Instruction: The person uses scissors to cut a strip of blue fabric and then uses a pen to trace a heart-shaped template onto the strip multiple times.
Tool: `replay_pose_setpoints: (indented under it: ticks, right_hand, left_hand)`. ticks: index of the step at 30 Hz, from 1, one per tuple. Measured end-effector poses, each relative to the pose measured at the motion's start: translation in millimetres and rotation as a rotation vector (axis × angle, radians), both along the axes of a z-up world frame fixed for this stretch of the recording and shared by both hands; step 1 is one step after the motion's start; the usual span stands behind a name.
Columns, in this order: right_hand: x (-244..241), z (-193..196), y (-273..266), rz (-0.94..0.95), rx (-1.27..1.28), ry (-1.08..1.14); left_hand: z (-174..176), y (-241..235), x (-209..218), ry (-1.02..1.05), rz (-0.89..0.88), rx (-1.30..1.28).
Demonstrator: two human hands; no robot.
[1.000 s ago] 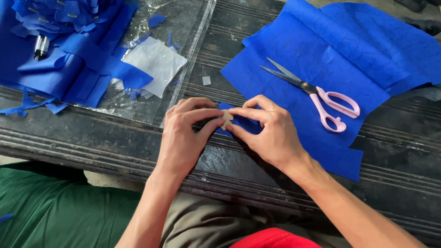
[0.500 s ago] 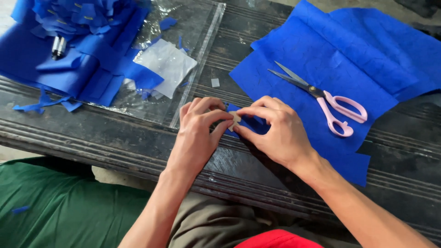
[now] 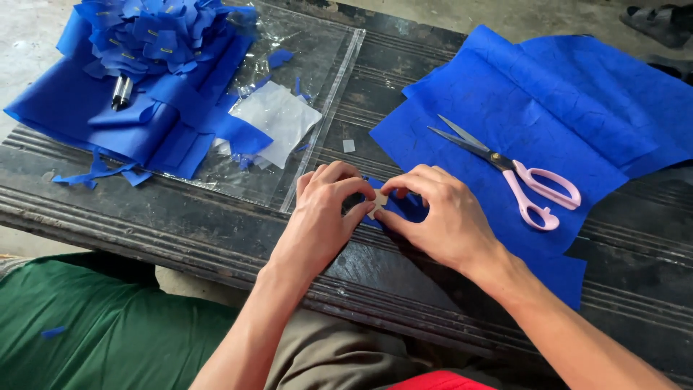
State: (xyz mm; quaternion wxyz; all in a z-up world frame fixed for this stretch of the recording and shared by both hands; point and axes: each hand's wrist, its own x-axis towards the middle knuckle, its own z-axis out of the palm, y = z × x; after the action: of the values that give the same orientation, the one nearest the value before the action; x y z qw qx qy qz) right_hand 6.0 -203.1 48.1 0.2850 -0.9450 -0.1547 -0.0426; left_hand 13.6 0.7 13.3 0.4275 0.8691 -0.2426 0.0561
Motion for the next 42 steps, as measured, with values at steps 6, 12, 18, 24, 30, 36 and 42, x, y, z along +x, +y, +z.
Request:
replay_pose_setpoints:
  ticks: [6,12,18,24,30,36,42]
  right_hand:
    - [-2,4,1,0.009,0.019,0.002]
    - [-6,8,2,0.002,0.123,-0.076]
    - [3,0,12,-0.04,0.125,-0.215]
    - [28,18,73,0.153,0.164,-0.238]
    - [33,18,112,0.289,0.15,-0.158]
    - [33,7,121,0.327,0.104,-0.09]
    - [34,10,133,0.331,0.118,-0.055]
  left_hand:
    - [-3,1,1,0.004,0.0,-0.019]
    - [0,2,-1,-0.096,0.101,-0.107]
    - [1,50,22,-0.245,0.363,-0.138]
    - [-32,158,94,-0.397,0.911,0.134]
    - [-45,210,136,-0.015,1.18,0.241]
    - [-44,211,146,-0.004,1.23,0.172]
    - [-38,218,150,0.09,1.312,-0.04]
